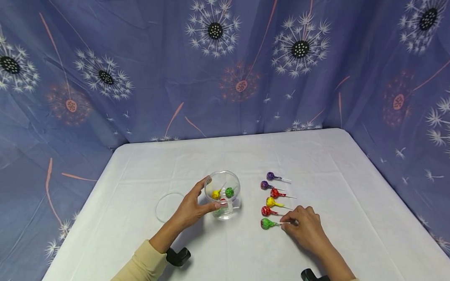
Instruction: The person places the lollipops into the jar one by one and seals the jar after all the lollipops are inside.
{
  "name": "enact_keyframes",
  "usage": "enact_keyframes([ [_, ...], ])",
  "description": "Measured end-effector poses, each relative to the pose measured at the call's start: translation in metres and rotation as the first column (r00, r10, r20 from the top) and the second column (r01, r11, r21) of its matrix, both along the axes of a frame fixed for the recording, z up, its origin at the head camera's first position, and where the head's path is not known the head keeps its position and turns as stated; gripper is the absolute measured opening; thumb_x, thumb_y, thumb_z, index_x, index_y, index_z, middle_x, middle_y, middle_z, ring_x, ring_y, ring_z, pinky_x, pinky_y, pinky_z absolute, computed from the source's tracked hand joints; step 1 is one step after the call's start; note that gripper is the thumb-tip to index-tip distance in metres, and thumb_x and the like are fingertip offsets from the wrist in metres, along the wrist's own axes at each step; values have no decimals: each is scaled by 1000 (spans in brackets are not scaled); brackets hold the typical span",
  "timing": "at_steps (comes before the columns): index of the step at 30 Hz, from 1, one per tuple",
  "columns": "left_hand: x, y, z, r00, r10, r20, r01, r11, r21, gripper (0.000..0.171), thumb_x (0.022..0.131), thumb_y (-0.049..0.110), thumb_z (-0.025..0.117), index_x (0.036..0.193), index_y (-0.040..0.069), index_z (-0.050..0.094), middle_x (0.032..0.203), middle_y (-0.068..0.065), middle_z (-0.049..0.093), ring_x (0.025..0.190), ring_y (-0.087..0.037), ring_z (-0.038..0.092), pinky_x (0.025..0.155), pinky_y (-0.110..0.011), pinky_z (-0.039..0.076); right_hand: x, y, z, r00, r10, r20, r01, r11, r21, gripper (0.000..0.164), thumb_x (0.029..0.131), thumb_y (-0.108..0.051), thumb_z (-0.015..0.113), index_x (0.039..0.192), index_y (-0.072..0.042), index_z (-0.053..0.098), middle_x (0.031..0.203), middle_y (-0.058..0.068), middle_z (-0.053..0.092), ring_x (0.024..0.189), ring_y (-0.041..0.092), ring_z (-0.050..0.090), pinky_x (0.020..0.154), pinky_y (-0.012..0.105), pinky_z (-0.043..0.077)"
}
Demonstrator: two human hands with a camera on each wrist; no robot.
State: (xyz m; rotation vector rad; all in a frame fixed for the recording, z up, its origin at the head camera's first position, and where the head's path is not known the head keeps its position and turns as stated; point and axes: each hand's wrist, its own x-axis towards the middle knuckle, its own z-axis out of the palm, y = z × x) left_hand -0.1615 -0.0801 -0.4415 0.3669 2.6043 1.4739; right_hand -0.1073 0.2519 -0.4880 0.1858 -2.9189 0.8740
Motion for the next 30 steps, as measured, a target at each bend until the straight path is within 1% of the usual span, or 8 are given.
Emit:
enact_keyframes([
  [7,0,0,1,1000,0,-1,0,1000,0,92,72,50,77,148,28,29,153,0,33,144,-28,26,113,-56,26,2,0,10,994,6,-107,-8,1000,-26,16,73,-10,78,78,-24,73,77,-10,54,76,8,37,70,30,23],
  [13,0,0,1,1000,3,5,-3,1000,-15,92,72,50,77,148,28,29,152,0,34,143,-28,27,113,-56,26,0,1,24,994,30,-104,-35,998,-46,8,76,-14,77,79,-22,74,78,-10,56,79,12,40,72,32,24],
  [15,0,0,1,1000,1,6,-1,1000,-18,92,72,51,77,148,28,29,152,0,34,143,-28,27,113,-56,26,-2,1,29,992,35,-118,-42,998,-51,7,77,-15,77,79,-21,74,78,-10,56,80,13,41,72,31,24],
  [19,0,-1,2,1000,0,2,0,1000,-21,93,72,51,77,148,28,29,152,0,34,143,-28,27,113,-56,26,-7,-2,39,985,41,-167,-53,996,-66,2,79,-19,76,79,-19,74,78,-11,57,79,13,42,71,29,23],
  [23,0,-1,2,1000,0,3,0,1000,-17,93,72,50,77,148,27,29,152,-1,35,143,-28,27,113,-56,26,-15,-8,51,979,40,-202,-56,996,-74,6,80,-22,75,80,-17,74,79,-10,58,79,7,39,68,27,22],
  [26,1,-1,2,1000,-2,5,2,1000,-11,93,72,50,77,148,27,29,152,-1,35,143,-28,27,113,-56,26,-23,-13,61,973,45,-226,-66,994,-88,4,81,-20,74,81,-16,75,79,-8,58,78,4,37,67,28,22],
  [30,0,-1,2,1000,-2,-3,2,1000,-16,93,72,50,76,148,26,28,151,-2,35,143,-28,28,113,-55,27,-36,-22,76,962,60,-265,-90,991,-102,2,81,-17,74,82,-15,75,79,-6,58,79,3,36,67,28,23],
])
